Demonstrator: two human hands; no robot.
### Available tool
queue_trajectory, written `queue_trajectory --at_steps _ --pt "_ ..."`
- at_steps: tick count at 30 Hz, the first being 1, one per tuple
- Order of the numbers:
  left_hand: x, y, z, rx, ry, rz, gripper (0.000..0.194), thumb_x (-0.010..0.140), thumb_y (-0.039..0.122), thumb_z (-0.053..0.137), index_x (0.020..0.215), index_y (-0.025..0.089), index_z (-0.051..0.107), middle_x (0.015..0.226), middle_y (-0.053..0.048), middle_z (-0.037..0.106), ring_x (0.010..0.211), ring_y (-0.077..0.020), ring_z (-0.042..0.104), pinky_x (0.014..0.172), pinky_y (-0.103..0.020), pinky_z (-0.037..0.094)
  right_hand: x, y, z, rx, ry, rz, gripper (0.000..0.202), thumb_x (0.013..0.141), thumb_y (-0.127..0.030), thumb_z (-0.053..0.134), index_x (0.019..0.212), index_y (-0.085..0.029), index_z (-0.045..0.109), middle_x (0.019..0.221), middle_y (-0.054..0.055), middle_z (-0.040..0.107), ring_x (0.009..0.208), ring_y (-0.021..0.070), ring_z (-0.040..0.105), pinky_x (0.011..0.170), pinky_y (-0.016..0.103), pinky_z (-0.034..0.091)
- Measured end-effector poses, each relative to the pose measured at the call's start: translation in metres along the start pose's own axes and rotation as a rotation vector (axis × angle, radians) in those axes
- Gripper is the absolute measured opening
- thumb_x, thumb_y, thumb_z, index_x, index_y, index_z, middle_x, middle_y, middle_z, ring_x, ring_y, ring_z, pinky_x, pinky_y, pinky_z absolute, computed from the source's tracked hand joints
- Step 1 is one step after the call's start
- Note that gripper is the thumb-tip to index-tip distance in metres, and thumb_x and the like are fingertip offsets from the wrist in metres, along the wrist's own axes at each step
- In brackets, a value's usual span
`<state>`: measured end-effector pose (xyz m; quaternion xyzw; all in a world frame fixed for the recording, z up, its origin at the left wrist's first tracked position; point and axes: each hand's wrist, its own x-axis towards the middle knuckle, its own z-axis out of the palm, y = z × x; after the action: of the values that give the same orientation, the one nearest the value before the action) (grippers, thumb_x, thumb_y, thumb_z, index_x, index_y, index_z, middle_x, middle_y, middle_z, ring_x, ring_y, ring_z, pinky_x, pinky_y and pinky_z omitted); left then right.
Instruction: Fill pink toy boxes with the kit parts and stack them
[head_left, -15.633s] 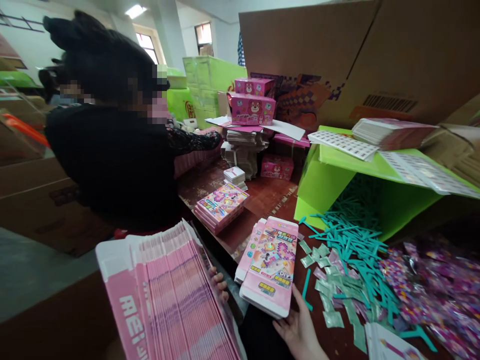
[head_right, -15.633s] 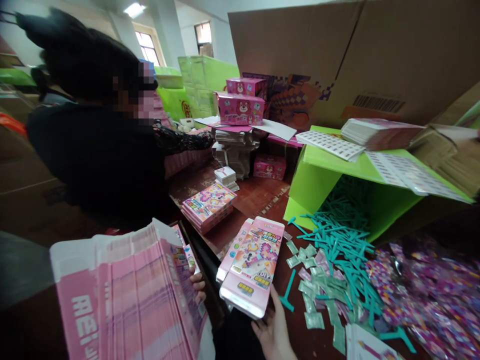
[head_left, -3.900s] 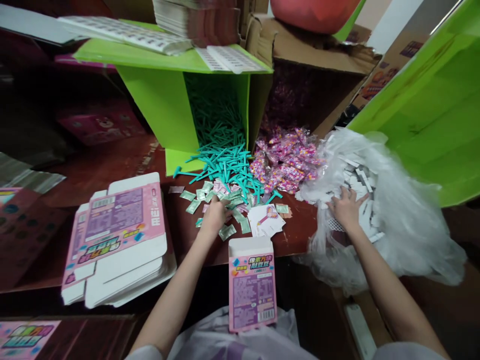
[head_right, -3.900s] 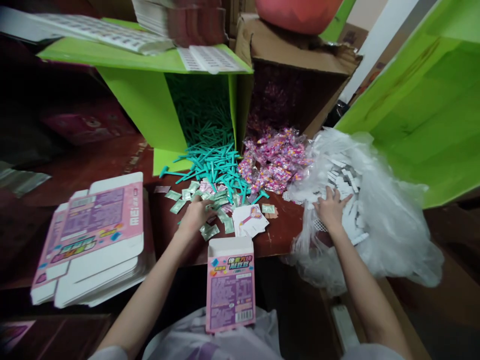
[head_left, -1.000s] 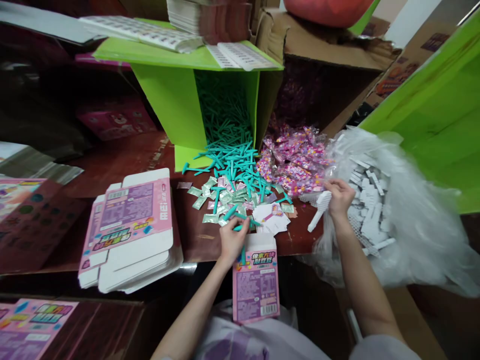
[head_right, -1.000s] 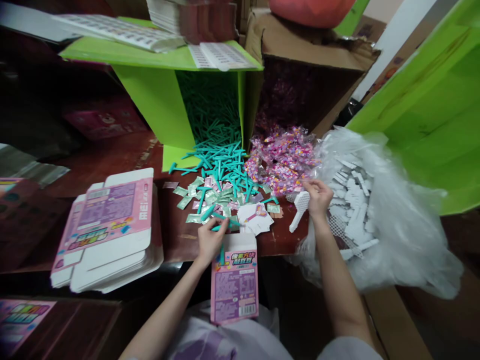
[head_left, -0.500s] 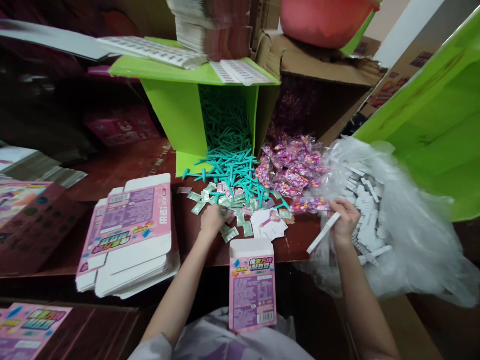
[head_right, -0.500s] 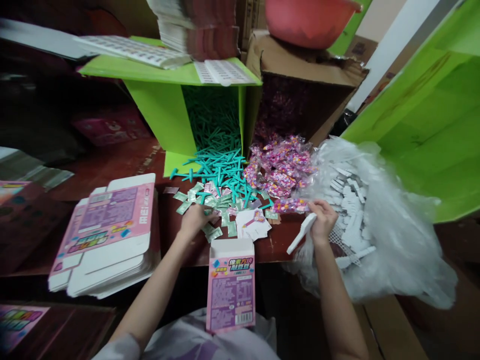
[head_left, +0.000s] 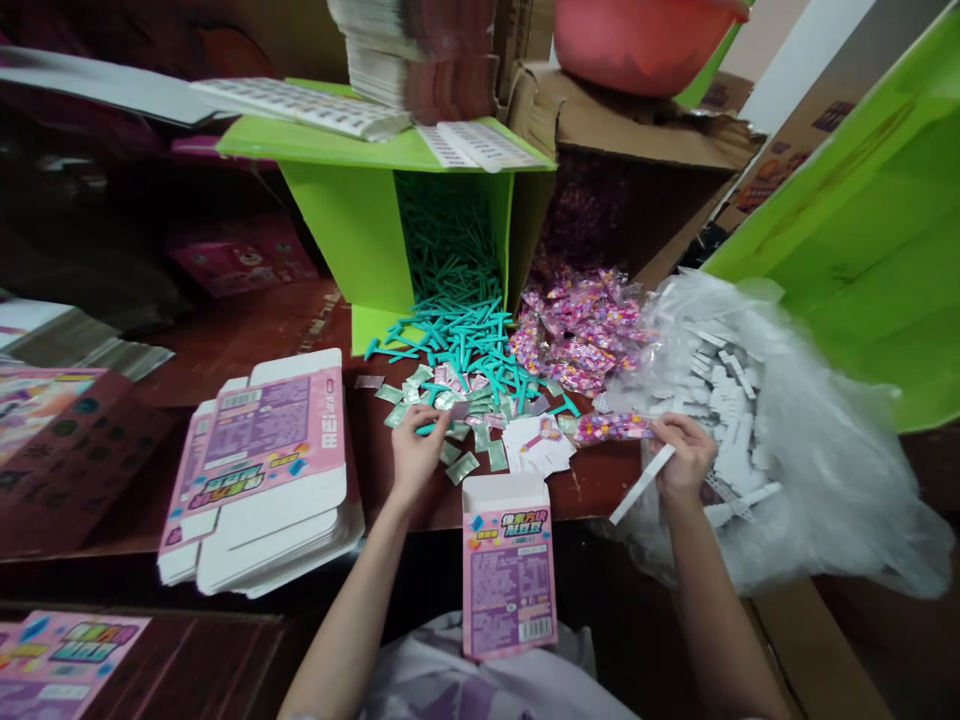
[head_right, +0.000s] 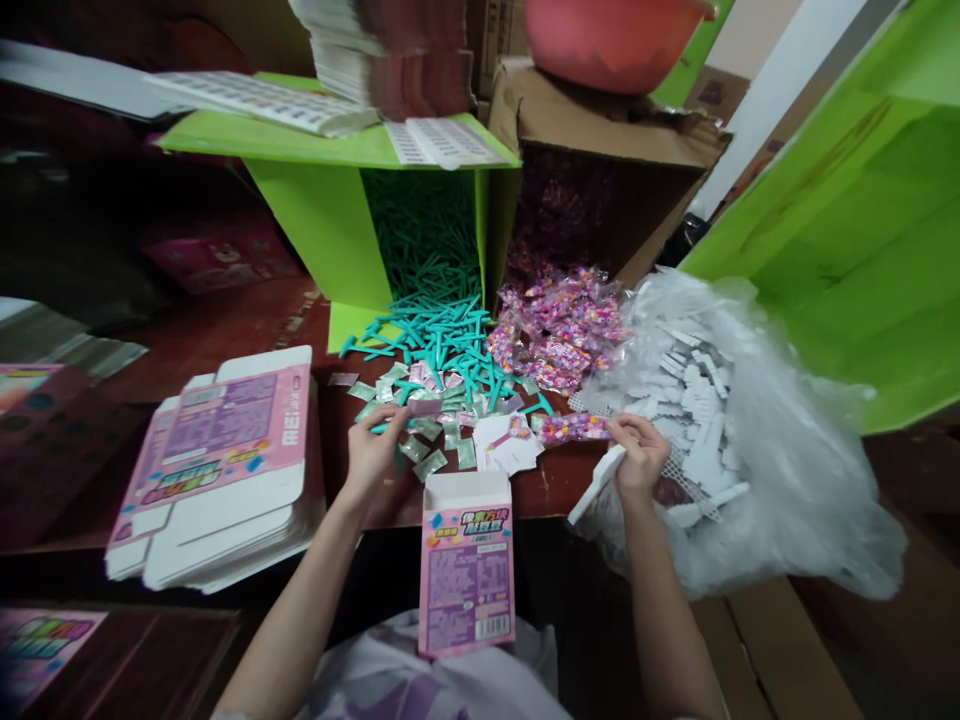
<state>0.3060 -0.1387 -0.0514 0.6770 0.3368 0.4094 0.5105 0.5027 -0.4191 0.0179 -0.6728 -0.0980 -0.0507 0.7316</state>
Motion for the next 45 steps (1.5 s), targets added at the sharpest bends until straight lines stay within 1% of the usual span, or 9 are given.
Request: queue_trajectory --at_steps 4,7,10,15,21,26,32,41,45 --pt "-0.016 0.023 0.005 -0.485 -0.042 -0.341 0.028 0.068 0.041 0.072 0.074 0.015 0.063 0.067 0.001 0.057 0.058 -0.0090 0.052 0.056 -0.020 0.041 -0.010 0.001 0.000 0.036 0.012 0.006 0.016 0.059 -0.023 0.076 0.065 -0.014 0.063 0.040 -0.006 0.050 0.035 0.0075 0.041 0.038 0.020 0.025" --pt "-0.040 0.024 0.025 -0.690 0.047 -0.465 0.031 0.068 0.042 0.070 0.071 0.017 0.054 0.056 0.007 0.045 0.046 -0.0055 0.043 0.049 -0.018 0.037 -0.017 0.005 0.002 0.073 0.006 0.022 0.014 0.060 -0.022 0.074 0.066 -0.015 0.064 0.040 -0.006 0.050 0.034 0.0077 0.041 0.037 0.020 0.026" --pt "-0.066 0.015 0.038 -0.429 0.102 -0.330 0.025 0.074 0.038 0.066 0.068 0.016 0.054 0.059 0.004 0.051 0.053 -0.0079 0.050 0.054 -0.019 0.042 -0.025 0.009 0.004 0.120 0.000 0.059 0.013 0.061 -0.022 0.072 0.069 -0.015 0.063 0.041 -0.007 0.049 0.034 0.0065 0.041 0.037 0.020 0.027" --pt "-0.093 -0.001 0.023 0.061 -0.086 0.127 0.010 0.074 0.026 0.066 0.080 0.018 0.063 0.071 -0.001 0.065 0.067 -0.0131 0.060 0.069 -0.025 0.047 -0.033 0.011 0.005 0.201 -0.039 0.110 0.011 0.064 -0.021 0.069 0.067 -0.014 0.061 0.038 -0.007 0.047 0.034 0.0054 0.042 0.039 0.017 0.032" --pt "-0.100 -0.012 0.009 0.021 -0.026 0.035 0.012 0.081 0.024 0.057 0.091 0.019 0.061 0.064 0.001 0.062 0.057 -0.0123 0.058 0.060 -0.025 0.046 -0.040 0.011 0.009 0.285 -0.075 0.215 0.016 0.067 -0.026 0.066 0.069 -0.017 0.053 0.037 -0.009 0.043 0.033 0.0063 0.039 0.035 0.016 0.031" --pt "-0.099 -0.010 -0.003 0.301 -0.251 0.356 0.028 0.080 0.019 0.056 0.108 0.020 0.059 0.079 -0.001 0.070 0.073 -0.0155 0.062 0.084 -0.036 0.040 -0.047 0.016 0.014 0.301 -0.090 0.229 0.014 0.068 -0.024 0.065 0.068 -0.017 0.052 0.036 -0.008 0.043 0.034 0.0062 0.038 0.037 0.017 0.031" --pt "-0.102 -0.002 -0.013 0.407 -0.251 0.438 0.007 0.073 0.014 0.053 0.068 0.019 0.052 0.065 0.002 0.059 0.066 -0.0140 0.055 0.086 -0.038 0.033 -0.054 0.023 0.011 0.310 -0.099 0.220 0.013 0.071 -0.024 0.064 0.069 -0.018 0.053 0.039 -0.009 0.043 0.038 0.0055 0.037 0.042 0.018 0.033" --pt "-0.103 -0.008 -0.016 0.394 -0.163 0.454 0.010 0.066 0.011 0.049 0.061 0.020 0.046 0.058 0.001 0.051 0.063 -0.0166 0.052 0.076 -0.038 0.032 -0.061 0.019 0.015 0.282 -0.165 0.263 0.026 0.074 -0.035 0.061 0.064 -0.023 0.041 0.045 -0.008 0.035 0.040 0.0088 0.034 0.044 0.024 0.035" --pt "-0.103 -0.008 -0.028 0.197 -0.245 0.581 0.013 0.065 0.012 0.046 0.055 0.019 0.041 0.052 0.002 0.047 0.054 -0.0138 0.047 0.073 -0.036 0.035 -0.063 0.023 0.015 0.249 -0.191 0.264 0.029 0.074 -0.036 0.061 0.061 -0.024 0.038 0.045 -0.008 0.034 0.038 0.0087 0.031 0.041 0.024 0.030"
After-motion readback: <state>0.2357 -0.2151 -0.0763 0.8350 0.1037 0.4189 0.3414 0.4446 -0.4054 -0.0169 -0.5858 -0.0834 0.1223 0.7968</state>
